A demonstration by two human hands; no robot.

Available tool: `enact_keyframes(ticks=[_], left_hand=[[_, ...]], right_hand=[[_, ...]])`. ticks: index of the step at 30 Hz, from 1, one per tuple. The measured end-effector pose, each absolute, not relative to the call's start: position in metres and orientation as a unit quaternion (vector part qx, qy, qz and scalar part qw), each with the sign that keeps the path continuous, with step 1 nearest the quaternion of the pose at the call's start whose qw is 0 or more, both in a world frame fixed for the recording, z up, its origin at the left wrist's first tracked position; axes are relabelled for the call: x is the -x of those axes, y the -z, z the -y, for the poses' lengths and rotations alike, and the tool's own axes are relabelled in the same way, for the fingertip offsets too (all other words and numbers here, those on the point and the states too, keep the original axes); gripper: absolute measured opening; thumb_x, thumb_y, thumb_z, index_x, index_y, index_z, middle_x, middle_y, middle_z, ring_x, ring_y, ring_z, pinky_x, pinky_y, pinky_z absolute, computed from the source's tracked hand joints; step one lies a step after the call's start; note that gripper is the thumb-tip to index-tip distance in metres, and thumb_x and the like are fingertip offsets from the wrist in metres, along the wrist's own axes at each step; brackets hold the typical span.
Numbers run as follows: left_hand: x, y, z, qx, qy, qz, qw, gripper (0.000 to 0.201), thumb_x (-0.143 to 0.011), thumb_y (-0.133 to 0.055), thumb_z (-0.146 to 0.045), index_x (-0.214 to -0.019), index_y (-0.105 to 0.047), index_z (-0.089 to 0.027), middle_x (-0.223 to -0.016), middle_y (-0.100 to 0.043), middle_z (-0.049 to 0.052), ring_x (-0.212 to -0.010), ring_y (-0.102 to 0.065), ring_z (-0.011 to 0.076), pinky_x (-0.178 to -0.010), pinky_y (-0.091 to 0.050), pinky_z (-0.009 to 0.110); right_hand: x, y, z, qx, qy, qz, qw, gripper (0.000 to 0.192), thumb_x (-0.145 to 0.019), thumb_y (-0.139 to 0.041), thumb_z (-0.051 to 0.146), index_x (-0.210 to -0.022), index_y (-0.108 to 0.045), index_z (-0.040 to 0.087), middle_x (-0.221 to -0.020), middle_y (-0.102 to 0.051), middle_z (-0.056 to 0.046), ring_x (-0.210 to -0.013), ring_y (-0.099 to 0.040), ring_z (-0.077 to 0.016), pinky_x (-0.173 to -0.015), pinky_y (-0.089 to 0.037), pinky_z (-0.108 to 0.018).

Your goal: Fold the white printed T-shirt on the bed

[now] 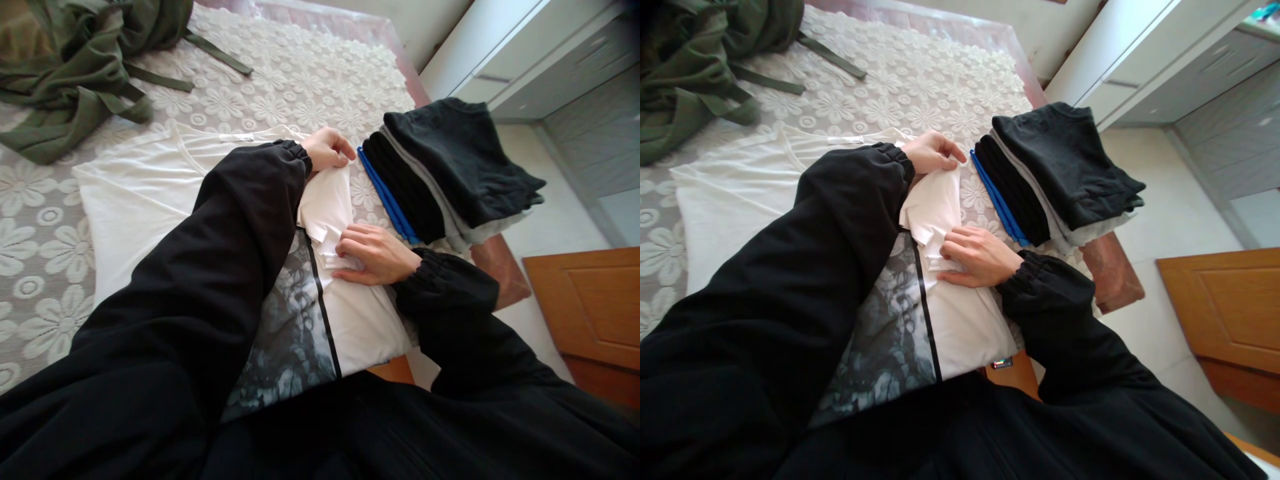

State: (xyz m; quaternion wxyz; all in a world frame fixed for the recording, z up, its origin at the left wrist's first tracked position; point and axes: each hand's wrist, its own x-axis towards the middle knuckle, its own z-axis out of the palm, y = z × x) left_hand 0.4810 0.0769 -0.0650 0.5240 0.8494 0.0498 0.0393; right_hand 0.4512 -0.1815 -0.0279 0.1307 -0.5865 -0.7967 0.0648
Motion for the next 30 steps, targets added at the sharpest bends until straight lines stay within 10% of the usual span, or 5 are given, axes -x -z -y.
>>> enact_keyframes(ticks=[13, 24, 30], left_hand=[[-0.479, 0.072, -0.079, -0.841, -0.033, -0.033, 0.539, 0.034, -0.077, -0.069, -0.023, -0.108, -0.079, -0.017, -0.073, -0.063, 0.000, -0.094, -0.064, 0.0205, -0.081, -0.044, 0.029], [-0.474, 0.059, -0.075, -0.856, -0.035, -0.056, 0.513, 0.032, -0.074, -0.071, -0.020, -0.105, -0.081, -0.017, -0.072, -0.066, 0.000, -0.075, -0.060, 0.0147, -0.072, -0.046, 0.029], [-0.476, 0.060, -0.078, -0.850, -0.030, -0.043, 0.524, 0.033, -0.074, -0.071, -0.020, -0.105, -0.081, -0.017, -0.084, -0.070, 0.002, -0.082, -0.065, 0.0166, -0.075, -0.047, 0.031]], right_hand=[[-0.447, 0.031, 0.179, 0.571, -0.054, 0.807, 0.139, 0.022, -0.104, -0.046, 0.025, -0.088, -0.060, 0.019, -0.084, -0.064, -0.006, -0.078, -0.053, -0.0180, -0.075, -0.039, -0.032], [-0.464, 0.013, 0.192, 0.605, -0.135, 0.723, 0.304, 0.020, -0.090, -0.044, 0.009, -0.086, -0.059, 0.022, -0.071, -0.059, -0.002, -0.067, -0.052, -0.0169, -0.066, -0.041, -0.032], [-0.461, 0.012, 0.192, 0.612, -0.128, 0.743, 0.241, 0.010, -0.092, -0.062, 0.030, -0.091, -0.059, 0.021, -0.079, -0.062, -0.003, -0.074, -0.054, -0.0185, -0.070, -0.042, -0.033]])
